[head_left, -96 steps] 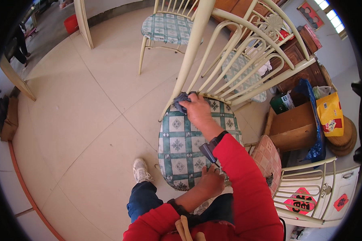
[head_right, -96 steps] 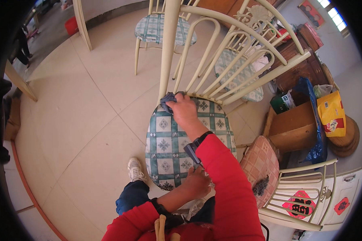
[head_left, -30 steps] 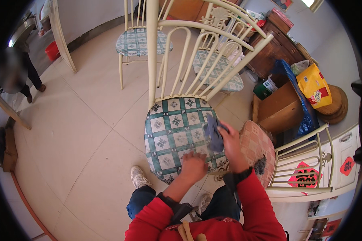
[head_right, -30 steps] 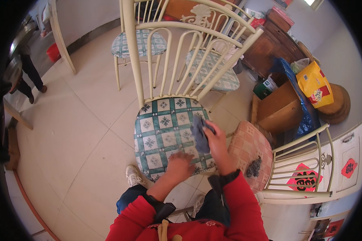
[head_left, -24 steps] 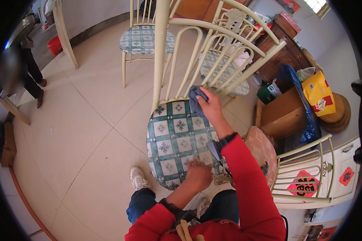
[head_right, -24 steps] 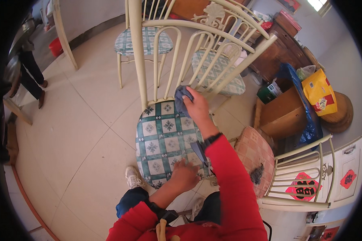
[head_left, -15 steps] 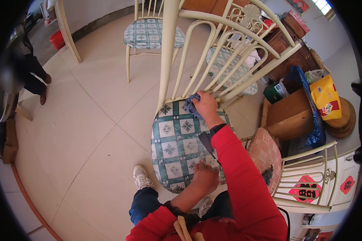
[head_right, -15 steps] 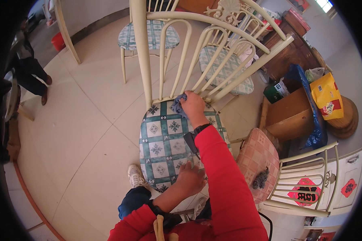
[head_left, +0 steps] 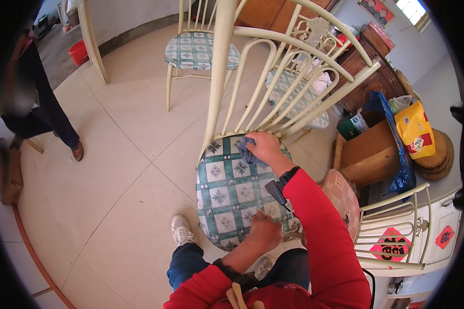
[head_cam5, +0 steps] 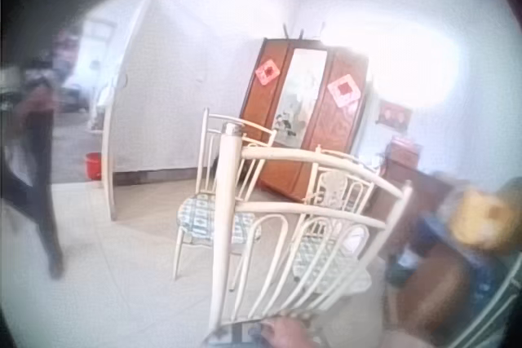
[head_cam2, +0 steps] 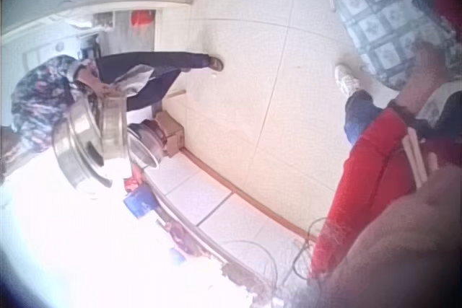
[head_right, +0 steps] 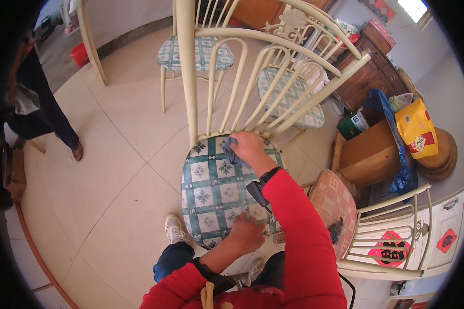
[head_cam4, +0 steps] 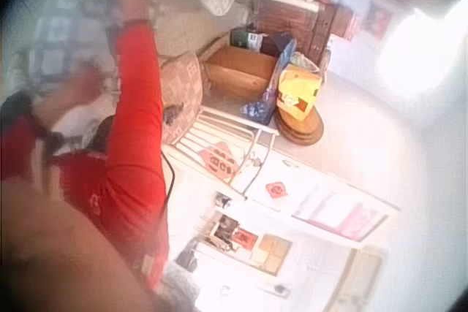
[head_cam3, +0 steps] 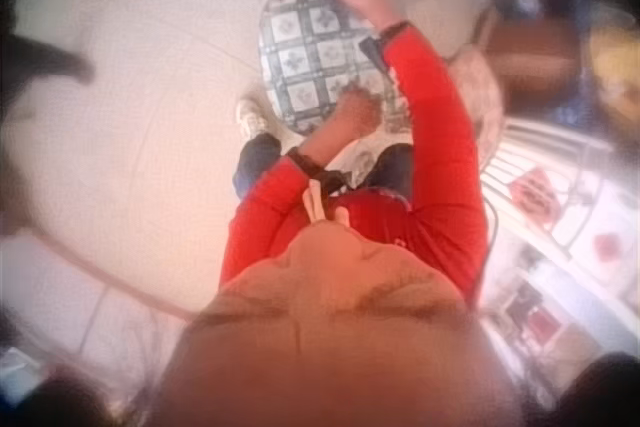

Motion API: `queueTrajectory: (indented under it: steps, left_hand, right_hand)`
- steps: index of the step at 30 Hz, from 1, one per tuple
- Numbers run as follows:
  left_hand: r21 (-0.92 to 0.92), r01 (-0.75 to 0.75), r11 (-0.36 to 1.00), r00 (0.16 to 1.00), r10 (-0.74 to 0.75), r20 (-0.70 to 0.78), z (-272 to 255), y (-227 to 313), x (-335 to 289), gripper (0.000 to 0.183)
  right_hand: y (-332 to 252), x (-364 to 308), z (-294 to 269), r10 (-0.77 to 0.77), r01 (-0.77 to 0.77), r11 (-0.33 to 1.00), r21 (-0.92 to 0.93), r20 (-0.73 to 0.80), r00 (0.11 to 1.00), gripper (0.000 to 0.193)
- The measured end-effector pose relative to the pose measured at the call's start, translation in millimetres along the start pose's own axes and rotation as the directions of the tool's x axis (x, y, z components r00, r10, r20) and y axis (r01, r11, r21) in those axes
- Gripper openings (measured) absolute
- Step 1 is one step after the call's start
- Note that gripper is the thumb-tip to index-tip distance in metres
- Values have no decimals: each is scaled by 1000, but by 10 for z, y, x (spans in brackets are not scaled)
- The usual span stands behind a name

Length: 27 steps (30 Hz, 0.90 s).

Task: The person wipes the seat and back of two metal chairs using a cloth. They dip the cloth into a red bucket of water, wring it out, and continue wiping the second chair's seat and back.

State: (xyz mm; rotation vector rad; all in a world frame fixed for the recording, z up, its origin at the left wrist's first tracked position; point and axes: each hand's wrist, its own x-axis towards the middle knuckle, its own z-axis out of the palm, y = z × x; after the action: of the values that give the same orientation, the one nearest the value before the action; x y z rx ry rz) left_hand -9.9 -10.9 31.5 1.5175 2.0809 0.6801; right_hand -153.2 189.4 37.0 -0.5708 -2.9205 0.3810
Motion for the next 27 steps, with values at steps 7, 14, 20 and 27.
queueTrajectory:
  steps: [7,14,20,27]
  left_hand:
    - [61,-32,998,999,32,-2,23,-3,-23,37]
    - [29,3,1000,997,-5,82,7,-13,44,37]
    - [45,-32,998,998,30,61,47,-24,30,41]
    - [25,-9,1000,997,10,-77,127,8,15,34]
  right_hand:
    - [-251,218,221,59,-57,996,-69,19,998,30]
    - [-229,45,440,126,-127,992,4,-157,979,29]
    - [-126,-48,306,108,-98,985,141,-70,992,33]
    - [-256,157,322,204,-201,976,79,-40,978,36]
